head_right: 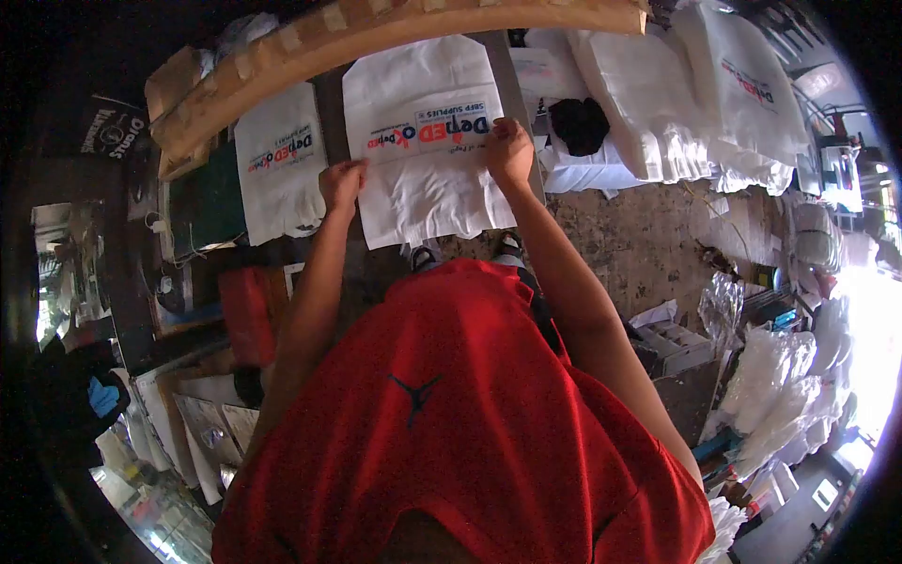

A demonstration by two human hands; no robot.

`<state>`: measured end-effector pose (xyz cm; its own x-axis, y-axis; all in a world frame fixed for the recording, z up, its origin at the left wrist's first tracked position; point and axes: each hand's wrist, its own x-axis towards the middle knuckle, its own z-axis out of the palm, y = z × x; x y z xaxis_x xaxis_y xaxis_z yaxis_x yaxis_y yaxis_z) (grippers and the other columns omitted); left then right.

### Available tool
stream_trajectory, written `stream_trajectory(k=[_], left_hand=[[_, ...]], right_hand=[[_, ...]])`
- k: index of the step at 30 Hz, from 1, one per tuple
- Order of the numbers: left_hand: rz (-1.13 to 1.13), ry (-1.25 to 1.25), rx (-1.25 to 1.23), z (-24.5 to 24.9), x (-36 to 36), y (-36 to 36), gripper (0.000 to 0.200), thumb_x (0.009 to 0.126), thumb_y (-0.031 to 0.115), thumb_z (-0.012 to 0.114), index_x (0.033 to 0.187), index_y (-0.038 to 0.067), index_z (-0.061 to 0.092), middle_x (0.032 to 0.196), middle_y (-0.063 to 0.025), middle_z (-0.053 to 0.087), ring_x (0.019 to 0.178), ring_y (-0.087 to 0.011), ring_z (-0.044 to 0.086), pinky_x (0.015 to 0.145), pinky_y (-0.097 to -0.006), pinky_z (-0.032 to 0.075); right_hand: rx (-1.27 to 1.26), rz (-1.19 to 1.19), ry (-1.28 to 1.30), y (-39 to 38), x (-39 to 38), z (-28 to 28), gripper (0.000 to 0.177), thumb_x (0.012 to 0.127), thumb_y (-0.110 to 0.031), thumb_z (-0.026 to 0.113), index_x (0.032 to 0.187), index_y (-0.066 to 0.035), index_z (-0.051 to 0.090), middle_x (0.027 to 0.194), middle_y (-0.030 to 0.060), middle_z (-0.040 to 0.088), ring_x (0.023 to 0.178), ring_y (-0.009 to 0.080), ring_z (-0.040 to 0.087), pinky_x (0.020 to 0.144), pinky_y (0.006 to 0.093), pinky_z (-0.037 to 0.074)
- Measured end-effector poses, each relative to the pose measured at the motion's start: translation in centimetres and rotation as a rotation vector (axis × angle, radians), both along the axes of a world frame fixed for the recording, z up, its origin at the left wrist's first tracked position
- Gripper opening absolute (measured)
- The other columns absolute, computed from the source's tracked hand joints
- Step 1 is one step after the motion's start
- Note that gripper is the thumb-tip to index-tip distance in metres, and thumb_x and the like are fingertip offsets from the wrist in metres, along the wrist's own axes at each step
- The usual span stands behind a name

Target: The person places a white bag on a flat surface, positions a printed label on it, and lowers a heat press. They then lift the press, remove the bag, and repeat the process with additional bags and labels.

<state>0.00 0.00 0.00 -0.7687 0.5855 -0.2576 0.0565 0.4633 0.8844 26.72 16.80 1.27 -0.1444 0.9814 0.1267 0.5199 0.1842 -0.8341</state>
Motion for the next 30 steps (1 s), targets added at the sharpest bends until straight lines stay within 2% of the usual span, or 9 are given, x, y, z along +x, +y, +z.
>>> stream_trajectory(k=[3, 6, 9, 11, 13, 15, 20, 29, 30], left_hand=[[0.018, 0.059, -0.032, 0.7, 0.9, -0.7, 0.025, 0.077, 0.025, 0.078, 0.082, 0.001, 0.077, 0.063, -0.0068, 0.068, 0.054, -0.0109, 0.063, 0.054, -0.0292, 0.050], [0.086, 0.005, -0.019, 2.2, 1.1, -0.4, 0.023, 0.077, 0.024, 0.078, 0.079, 0.002, 0.076, 0.059, -0.0069, 0.066, 0.053, -0.0189, 0.064, 0.056, -0.0345, 0.052], [0.086, 0.429, -0.175, 1.2, 1.1, -0.8, 0.028, 0.076, 0.022, 0.078, 0.095, 0.002, 0.074, 0.077, -0.0097, 0.070, 0.073, -0.0262, 0.068, 0.070, -0.0377, 0.054], [-0.334, 0.673, 0.145, 2.4, 4.9, -0.7, 0.044, 0.077, 0.024, 0.077, 0.115, 0.003, 0.067, 0.112, -0.0151, 0.067, 0.105, -0.0325, 0.063, 0.090, -0.0436, 0.049], [-0.618, 0.958, 0.334, 2.8, 8.4, 0.5, 0.058, 0.083, 0.023, 0.070, 0.135, 0.004, 0.054, 0.144, -0.0197, 0.047, 0.127, -0.0379, 0.047, 0.107, -0.0516, 0.037], [-0.679, 0.958, 0.229, 2.9, 11.0, 1.2, 0.058, 0.088, 0.023, 0.065, 0.141, 0.007, 0.048, 0.152, -0.0187, 0.037, 0.135, -0.0418, 0.038, 0.111, -0.0547, 0.030], [-0.735, 0.938, 0.063, 1.8, 11.5, 1.7, 0.062, 0.097, 0.025, 0.053, 0.153, 0.009, 0.032, 0.163, -0.0172, 0.019, 0.147, -0.0471, 0.018, 0.117, -0.0614, 0.016], [-0.698, 1.024, -0.044, 2.1, 11.9, 1.5, 0.067, 0.095, 0.035, 0.056, 0.151, 0.004, 0.034, 0.160, -0.0202, 0.024, 0.146, -0.0463, 0.020, 0.117, -0.0605, 0.017], [-0.690, 1.007, 0.022, 2.2, 11.8, 1.5, 0.069, 0.095, 0.037, 0.057, 0.151, 0.004, 0.034, 0.160, -0.0200, 0.024, 0.146, -0.0457, 0.021, 0.117, -0.0603, 0.017]], right_hand=[[0.008, 0.003, -0.013, -0.5, 0.3, -0.3, 0.027, 0.078, -0.014, 0.067, 0.104, -0.005, 0.068, 0.097, 0.0152, 0.070, 0.090, 0.0309, 0.068, 0.082, 0.0393, 0.053], [0.064, 0.004, 0.021, -0.4, 0.3, 0.5, 0.026, 0.078, -0.013, 0.066, 0.102, -0.003, 0.068, 0.093, 0.0150, 0.069, 0.085, 0.0319, 0.068, 0.079, 0.0395, 0.054], [0.057, 0.024, 0.062, -1.1, 1.3, 1.8, 0.028, 0.079, -0.012, 0.067, 0.105, -0.003, 0.067, 0.102, 0.0160, 0.068, 0.095, 0.0331, 0.066, 0.086, 0.0404, 0.052], [0.468, 0.266, -0.188, -3.1, 1.8, 2.9, 0.038, 0.081, -0.014, 0.068, 0.117, -0.004, 0.064, 0.126, 0.0196, 0.059, 0.118, 0.0360, 0.056, 0.101, 0.0424, 0.045], [0.418, 0.491, -0.277, -5.8, 1.2, 3.7, 0.053, 0.085, -0.022, 0.070, 0.132, -0.004, 0.056, 0.148, 0.0216, 0.041, 0.138, 0.0411, 0.037, 0.113, 0.0474, 0.033], [0.375, 0.567, -0.453, -7.1, 0.8, 2.1, 0.071, 0.093, -0.034, 0.060, 0.149, 0.002, 0.034, 0.156, 0.0230, 0.029, 0.146, 0.0438, 0.022, 0.119, 0.0544, 0.016], [0.383, 0.559, -0.464, -7.1, 0.9, 0.3, 0.073, 0.096, -0.041, 0.052, 0.151, 0.003, 0.030, 0.159, 0.0218, 0.024, 0.149, 0.0449, 0.014, 0.120, 0.0568, 0.013], [0.268, 0.769, -0.738, -5.9, 1.4, 5.7, 0.077, 0.092, -0.037, 0.062, 0.152, -0.002, 0.029, 0.157, 0.0196, 0.030, 0.146, 0.0426, 0.026, 0.119, 0.0500, 0.022], [0.260, 0.933, -0.833, -5.1, 2.0, 7.0, 0.072, 0.091, -0.037, 0.063, 0.149, -0.004, 0.036, 0.146, 0.0215, 0.047, 0.136, 0.0397, 0.043, 0.113, 0.0461, 0.035]])
